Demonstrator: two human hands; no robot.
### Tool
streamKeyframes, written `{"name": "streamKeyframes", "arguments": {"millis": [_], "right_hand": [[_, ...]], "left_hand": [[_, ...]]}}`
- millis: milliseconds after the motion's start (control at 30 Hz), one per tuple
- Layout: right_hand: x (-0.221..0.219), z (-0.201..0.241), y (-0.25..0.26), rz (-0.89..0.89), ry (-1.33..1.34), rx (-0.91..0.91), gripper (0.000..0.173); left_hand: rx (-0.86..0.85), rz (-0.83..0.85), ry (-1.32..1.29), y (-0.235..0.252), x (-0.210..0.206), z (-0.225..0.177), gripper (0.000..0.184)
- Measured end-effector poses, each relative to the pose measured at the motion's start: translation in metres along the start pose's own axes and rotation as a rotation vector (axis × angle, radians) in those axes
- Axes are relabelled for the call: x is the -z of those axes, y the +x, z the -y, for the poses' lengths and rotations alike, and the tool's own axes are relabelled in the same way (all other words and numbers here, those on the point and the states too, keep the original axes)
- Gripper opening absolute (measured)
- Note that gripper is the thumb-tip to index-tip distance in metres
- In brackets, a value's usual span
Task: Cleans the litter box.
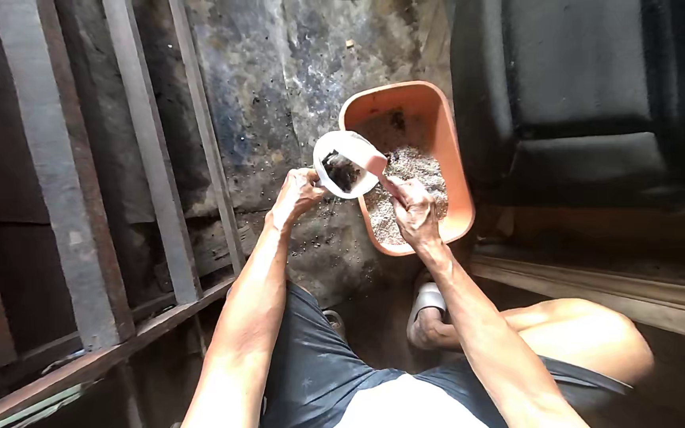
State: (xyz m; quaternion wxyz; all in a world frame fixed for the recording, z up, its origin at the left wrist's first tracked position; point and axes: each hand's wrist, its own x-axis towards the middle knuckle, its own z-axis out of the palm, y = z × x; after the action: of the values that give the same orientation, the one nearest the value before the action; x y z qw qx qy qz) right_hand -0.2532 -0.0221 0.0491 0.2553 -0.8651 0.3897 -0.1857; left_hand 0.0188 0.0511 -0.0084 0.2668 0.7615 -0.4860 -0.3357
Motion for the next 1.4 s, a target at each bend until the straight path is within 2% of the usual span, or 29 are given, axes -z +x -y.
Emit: {"name": "streamKeyframes", "arguments": {"millis": [133, 267, 333, 467, 567, 700, 800, 1067, 1400], "right_hand": [[0.014, -0.009, 0.002, -0.014, 0.077, -0.102, 0.041], [0.026, -0.047, 0.013, -0.012, 0.066, -0.299, 0.039], [0.026, -0.072, 0.008, 0.049, 0.042, -0.379, 0.033], [0.011, -0.107, -0.009, 0.316, 0.149, -0.609, 0.032], [-0.007, -0.113, -0.019, 0.369, 0.186, -0.738, 0.031], [-0.001, -0.105, 0.003, 0.298, -0.058, -0.625, 0.029], [0.006, -0.117, 0.043, 0.275, -0.210, -0.656, 0.033], [0.000, -0.160, 0.126, 0.241, -0.298, -0.498, 0.033], [-0.030, -0.206, 0.133, 0.338, -0.274, -0.369, 0.033]], "left_hand": [[0.034, -0.036, -0.043, -0.001, 0.003, 0.003, 0.019], [0.075, -0.137, -0.108, -0.004, 0.013, 0.015, 0.022], [0.072, -0.204, -0.111, -0.008, 0.021, 0.018, 0.022], [0.074, -0.322, -0.107, -0.016, 0.034, 0.016, 0.019], [0.048, -0.364, -0.105, -0.021, 0.037, 0.014, 0.017], [0.028, -0.383, -0.095, -0.025, 0.038, 0.008, 0.016], [0.024, -0.380, -0.072, -0.029, 0.038, 0.006, 0.015], [-0.003, -0.414, -0.006, -0.047, 0.045, 0.002, 0.018], [0.047, -0.436, 0.031, -0.072, 0.055, 0.004, 0.019]]}}
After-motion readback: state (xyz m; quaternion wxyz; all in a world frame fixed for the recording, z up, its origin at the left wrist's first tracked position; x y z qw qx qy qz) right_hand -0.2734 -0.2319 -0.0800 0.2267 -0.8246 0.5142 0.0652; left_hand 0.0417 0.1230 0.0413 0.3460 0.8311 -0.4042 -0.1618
